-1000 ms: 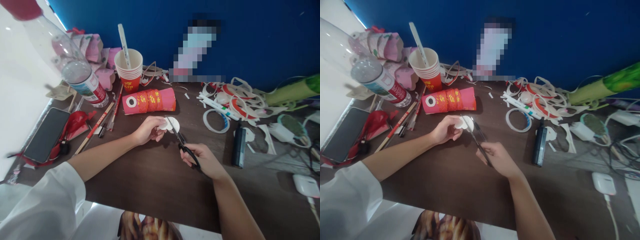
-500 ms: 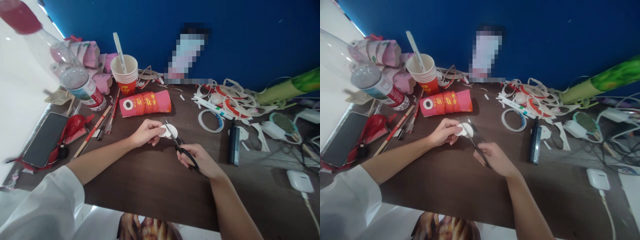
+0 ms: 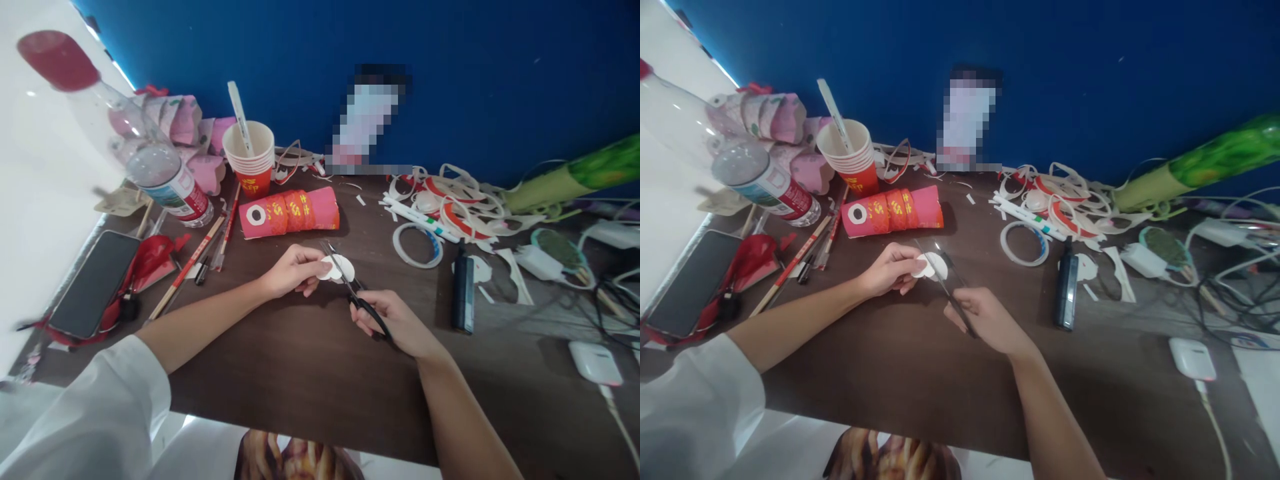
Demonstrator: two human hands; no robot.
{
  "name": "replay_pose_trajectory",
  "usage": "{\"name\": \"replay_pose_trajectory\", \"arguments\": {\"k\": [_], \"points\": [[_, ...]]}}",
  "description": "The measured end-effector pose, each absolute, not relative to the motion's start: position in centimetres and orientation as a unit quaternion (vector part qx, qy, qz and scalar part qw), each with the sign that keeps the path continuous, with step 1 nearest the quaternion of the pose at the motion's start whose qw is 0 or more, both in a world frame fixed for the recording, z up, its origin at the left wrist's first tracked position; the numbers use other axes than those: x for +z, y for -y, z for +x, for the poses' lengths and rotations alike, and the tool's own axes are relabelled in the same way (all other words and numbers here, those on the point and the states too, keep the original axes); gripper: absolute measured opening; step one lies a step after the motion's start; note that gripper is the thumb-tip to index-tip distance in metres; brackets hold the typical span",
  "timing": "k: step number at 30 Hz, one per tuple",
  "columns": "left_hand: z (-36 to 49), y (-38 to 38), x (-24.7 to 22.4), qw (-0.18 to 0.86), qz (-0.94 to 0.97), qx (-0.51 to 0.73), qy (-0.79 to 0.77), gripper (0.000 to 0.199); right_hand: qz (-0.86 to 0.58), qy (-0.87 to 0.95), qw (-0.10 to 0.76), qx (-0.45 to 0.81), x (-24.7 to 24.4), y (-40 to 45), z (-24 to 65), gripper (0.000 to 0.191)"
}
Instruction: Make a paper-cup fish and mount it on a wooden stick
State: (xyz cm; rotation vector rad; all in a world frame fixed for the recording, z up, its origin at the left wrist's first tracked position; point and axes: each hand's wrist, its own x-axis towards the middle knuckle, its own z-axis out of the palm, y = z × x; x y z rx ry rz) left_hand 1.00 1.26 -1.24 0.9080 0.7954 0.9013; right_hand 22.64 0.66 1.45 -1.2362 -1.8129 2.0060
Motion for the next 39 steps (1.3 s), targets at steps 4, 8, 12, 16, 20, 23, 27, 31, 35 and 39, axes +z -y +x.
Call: {"name": "replay_pose_trajectory", "arguments": {"k": [4, 8, 12, 16, 20, 23, 27, 31, 35, 39], "points": [[1.0, -1.2, -1.1, 0.736, 0.42, 0.391, -0.358, 0.029, -0.413, 0.608, 0.092, 0.672, 1.7, -0.6, 22.4, 0.039], [1.0, -1.0, -0.8, 0.744, 0.431, 0.379, -0.341, 0.033, -0.406, 0.614, 0.111, 0.668, 1.9, -0.5, 21.9, 0.047], [1.0, -0.9, -0.5, 0.747, 0.448, 0.365, -0.33, 0.041, -0.397, 0.616, 0.126, 0.669, 1.7, -0.5, 21.6, 0.058], [1.0, -0.8, -0.3, 0.75, 0.466, 0.341, -0.323, 0.037, -0.397, 0.614, 0.129, 0.67, 1.7, -0.4, 21.4, 0.063], [1.1, -0.8, -0.4, 0.749, 0.466, 0.341, -0.326, 0.038, -0.396, 0.618, 0.134, 0.665, 1.9, -0.3, 21.4, 0.062], [1.0, -0.8, -0.6, 0.74, 0.479, 0.34, -0.328, 0.04, -0.394, 0.63, 0.137, 0.655, 1.8, -0.3, 21.5, 0.061], [0.9, -0.7, -0.7, 0.733, 0.499, 0.336, -0.319, 0.041, -0.38, 0.65, 0.143, 0.643, 1.1, -0.4, 21.6, 0.061], [0.8, -0.7, -0.7, 0.734, 0.503, 0.331, -0.314, 0.042, -0.379, 0.653, 0.15, 0.638, 0.9, -0.3, 21.5, 0.061], [0.9, -0.7, -0.7, 0.739, 0.497, 0.329, -0.315, 0.045, -0.395, 0.646, 0.156, 0.634, 1.2, 0.0, 21.3, 0.062], [0.9, -0.7, -0.6, 0.738, 0.498, 0.323, -0.321, 0.047, -0.402, 0.643, 0.156, 0.633, 1.3, 0.0, 21.2, 0.061]]}}
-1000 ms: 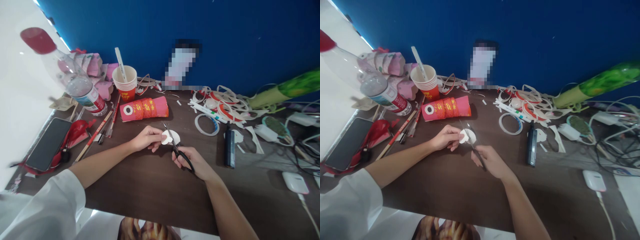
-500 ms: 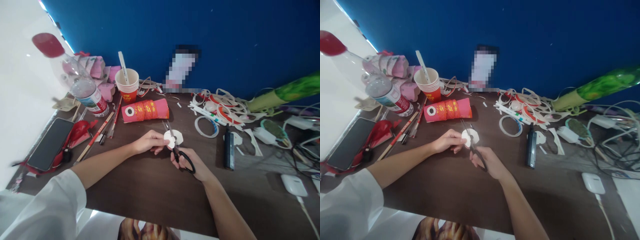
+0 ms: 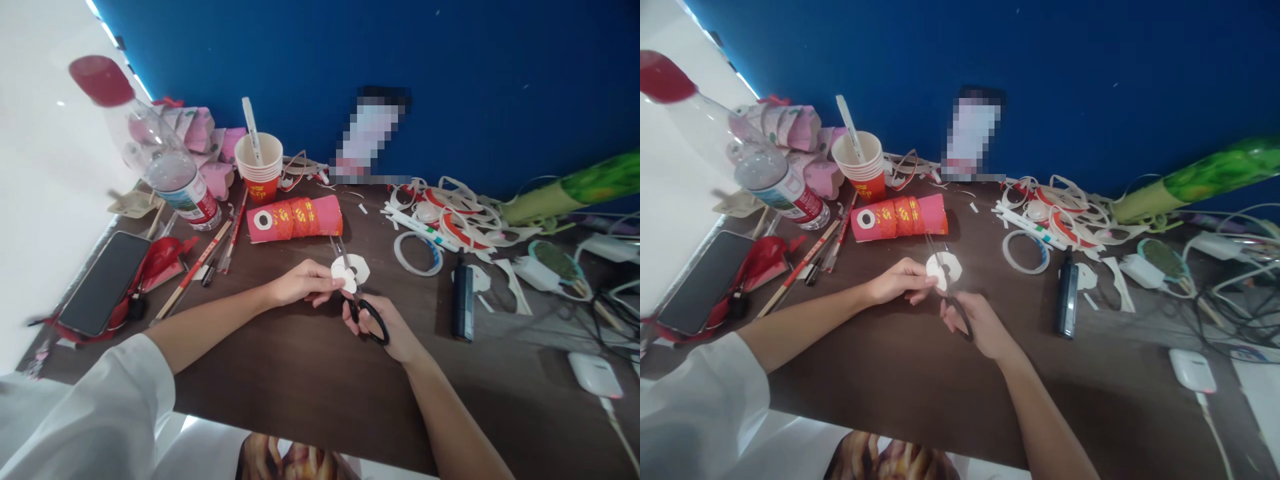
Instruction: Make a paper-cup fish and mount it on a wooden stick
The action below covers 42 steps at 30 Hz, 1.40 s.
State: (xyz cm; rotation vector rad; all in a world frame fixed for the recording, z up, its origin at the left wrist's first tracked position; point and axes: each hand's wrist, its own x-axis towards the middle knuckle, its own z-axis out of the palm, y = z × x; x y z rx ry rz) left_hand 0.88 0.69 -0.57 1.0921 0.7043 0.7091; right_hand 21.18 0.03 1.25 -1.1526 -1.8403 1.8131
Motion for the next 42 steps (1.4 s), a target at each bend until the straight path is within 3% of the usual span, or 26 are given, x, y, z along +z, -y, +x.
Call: {"name": "replay_pose_trajectory", "arguments": {"k": [42], "points": [[1.0, -0.78, -0.74, 0.734, 0.476, 0.353, -0.331, 0.039, -0.414, 0.638, 0.16, 0.629, 1.1, -0.31, 21.58, 0.059]]}}
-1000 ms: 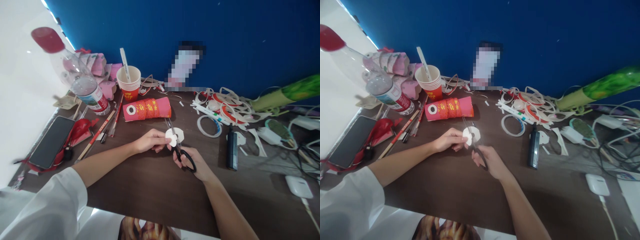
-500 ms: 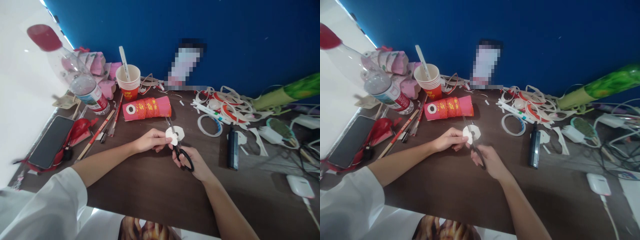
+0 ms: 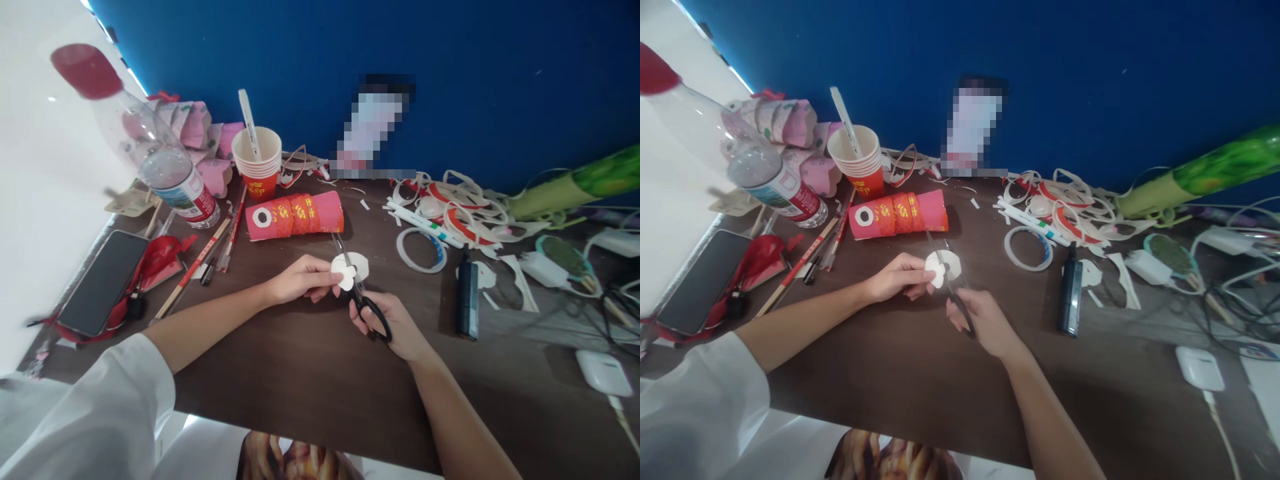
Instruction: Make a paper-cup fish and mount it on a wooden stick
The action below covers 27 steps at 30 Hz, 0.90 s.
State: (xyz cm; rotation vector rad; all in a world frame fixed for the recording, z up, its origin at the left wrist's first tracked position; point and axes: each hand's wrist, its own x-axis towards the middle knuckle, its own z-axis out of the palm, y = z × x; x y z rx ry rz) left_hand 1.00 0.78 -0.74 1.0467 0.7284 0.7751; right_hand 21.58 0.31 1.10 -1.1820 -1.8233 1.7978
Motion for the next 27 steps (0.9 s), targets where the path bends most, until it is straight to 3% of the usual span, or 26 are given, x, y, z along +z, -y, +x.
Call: {"name": "replay_pose_trajectory", "arguments": {"k": [27], "points": [[1.19, -0.86, -0.87, 0.699, 0.476, 0.42, -0.328, 0.039, -0.403, 0.663, 0.146, 0.614, 1.29, -0.45, 22.0, 0.056]]}}
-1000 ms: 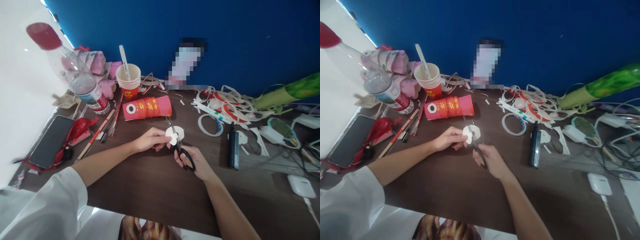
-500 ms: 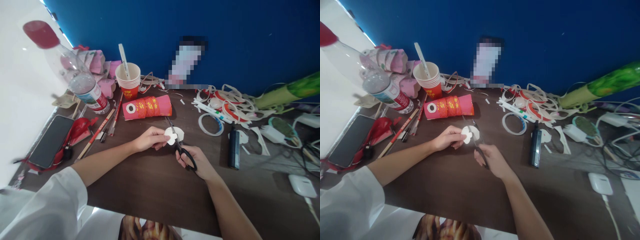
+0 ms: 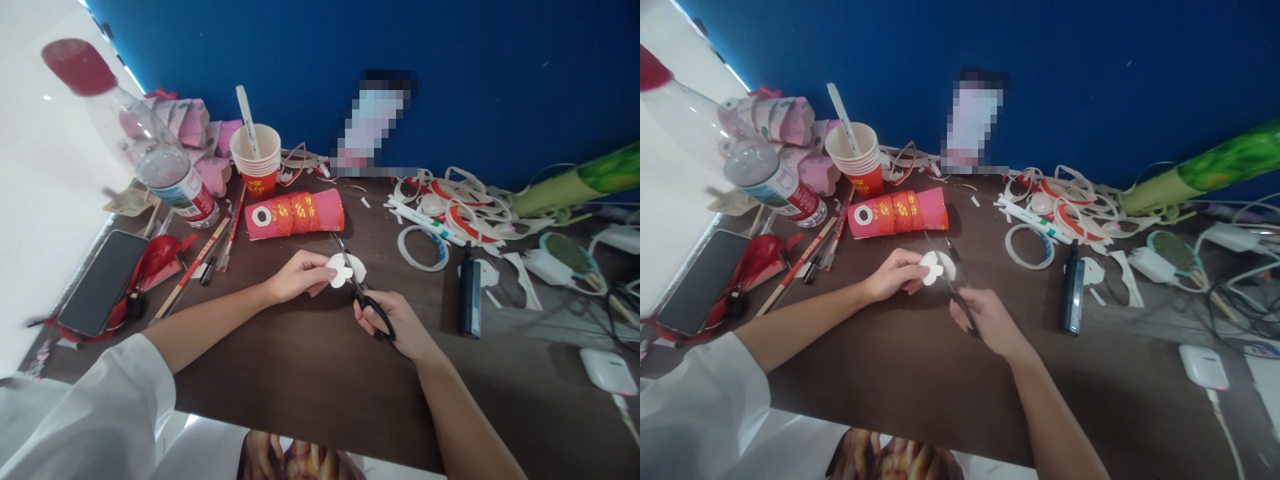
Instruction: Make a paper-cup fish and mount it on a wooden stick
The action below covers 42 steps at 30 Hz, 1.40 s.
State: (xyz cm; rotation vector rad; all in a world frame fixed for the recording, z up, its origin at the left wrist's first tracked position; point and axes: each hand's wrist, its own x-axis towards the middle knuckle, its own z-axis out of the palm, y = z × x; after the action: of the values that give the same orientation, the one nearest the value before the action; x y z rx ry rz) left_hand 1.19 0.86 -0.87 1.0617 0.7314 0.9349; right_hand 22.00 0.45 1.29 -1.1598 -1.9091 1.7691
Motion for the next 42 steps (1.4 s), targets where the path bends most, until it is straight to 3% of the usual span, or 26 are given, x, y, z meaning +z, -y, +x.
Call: {"name": "replay_pose_trajectory", "arguments": {"k": [14, 32, 42], "points": [[1.54, -0.86, -1.05, 0.602, 0.489, 0.504, -0.381, 0.046, -0.407, 0.662, 0.151, 0.611, 1.42, -0.56, 21.93, 0.057], [1.51, -0.8, -0.97, 0.603, 0.524, 0.471, -0.374, 0.049, -0.416, 0.651, 0.159, 0.615, 1.4, -0.41, 21.66, 0.055], [1.46, -0.82, -1.11, 0.589, 0.515, 0.49, -0.386, 0.048, -0.421, 0.643, 0.15, 0.622, 1.25, -0.53, 22.01, 0.039]]}}
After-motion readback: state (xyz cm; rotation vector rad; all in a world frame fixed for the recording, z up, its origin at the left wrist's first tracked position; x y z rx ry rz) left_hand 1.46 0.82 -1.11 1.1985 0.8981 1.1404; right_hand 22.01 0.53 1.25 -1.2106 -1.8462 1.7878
